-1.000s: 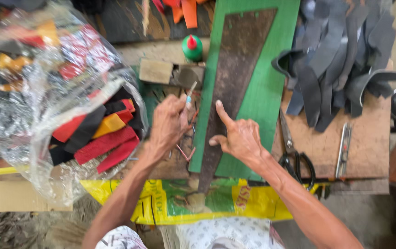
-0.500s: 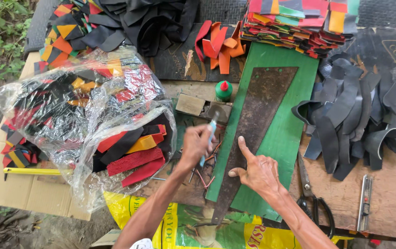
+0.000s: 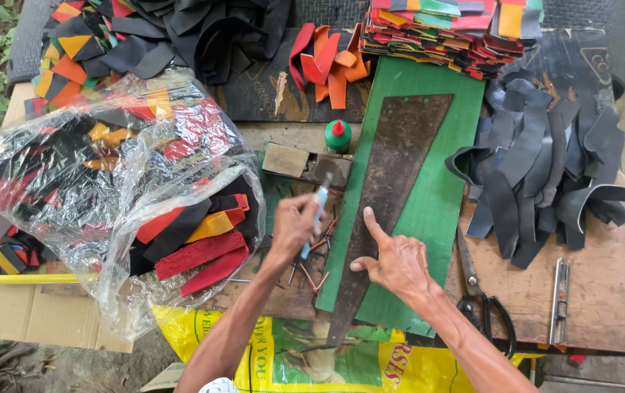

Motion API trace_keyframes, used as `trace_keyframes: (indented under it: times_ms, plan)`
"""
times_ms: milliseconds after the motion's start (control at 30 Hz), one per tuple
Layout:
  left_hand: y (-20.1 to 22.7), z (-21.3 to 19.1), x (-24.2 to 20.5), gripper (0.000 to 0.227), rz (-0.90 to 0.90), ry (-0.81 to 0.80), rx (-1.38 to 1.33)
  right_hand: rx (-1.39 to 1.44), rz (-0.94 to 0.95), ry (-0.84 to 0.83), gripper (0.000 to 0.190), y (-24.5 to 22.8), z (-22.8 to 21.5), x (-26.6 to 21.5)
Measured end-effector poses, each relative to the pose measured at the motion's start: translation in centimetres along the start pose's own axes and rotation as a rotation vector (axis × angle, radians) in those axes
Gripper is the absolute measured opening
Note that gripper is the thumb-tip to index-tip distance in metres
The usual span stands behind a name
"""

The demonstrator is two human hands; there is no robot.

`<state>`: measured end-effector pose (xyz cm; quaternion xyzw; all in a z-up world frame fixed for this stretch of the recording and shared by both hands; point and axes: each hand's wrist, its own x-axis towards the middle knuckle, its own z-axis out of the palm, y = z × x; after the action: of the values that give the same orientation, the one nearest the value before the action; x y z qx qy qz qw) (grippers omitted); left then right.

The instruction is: The person uses a utility knife to cut small rectangular pieces from a red rubber sheet placed on a green cutting board. They repeatedly position the sheet, cut along a straight edge, and remove the cut pieces, which accumulate on the workbench.

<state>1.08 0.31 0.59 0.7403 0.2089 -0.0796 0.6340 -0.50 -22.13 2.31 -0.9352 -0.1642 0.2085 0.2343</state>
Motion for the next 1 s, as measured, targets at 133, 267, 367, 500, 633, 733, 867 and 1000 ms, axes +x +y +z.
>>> trace_keyframes:
  times_ms: [133,267,367,500,633,733,867,1000]
  plan:
    - [0.6,-1.2,0.4,0.024,0.532,0.24,0.593,0.005,0.004,0.021,0.109,-0.1,-0.3,0.2]
    - [-0.2,-0.6,-0.7,0.021,0.658,0.176,0.961,-0.008,-0.001,0.01,0.11,0.1,-0.1,-0.1]
    - [-0.3,-0.1,-0.8,0.025,0.496,0.004,0.364,0.002,0.006,0.001,0.11,0.2,0.0,0.0]
    - [-0.1,-1.4,-0.7,0.034,0.027,-0.017,0.124,0.016,-0.049,0.057,0.109,0.6,0.3,0.0]
    - [-1.4,-2.5,-5.2,0.028,-0.047,-0.1,0.057,-0.007,-0.041,0.057,0.11,0.7,0.4,0.0]
    - [-3.7,-3.7,-11.7,0.034,-0.136,-0.148,0.061,-0.002,-0.056,0.063,0.111,0.9,0.5,0.0]
    - [-6.8,-5.0,-19.8,0.026,-0.286,0.027,-0.102,-0.015,-0.058,0.055,0.111,0.7,0.5,-0.1]
    - [-9.2,-4.7,-22.9,0.029,-0.329,0.104,-0.147,-0.018,-0.025,0.028,0.11,0.1,0.1,-0.1]
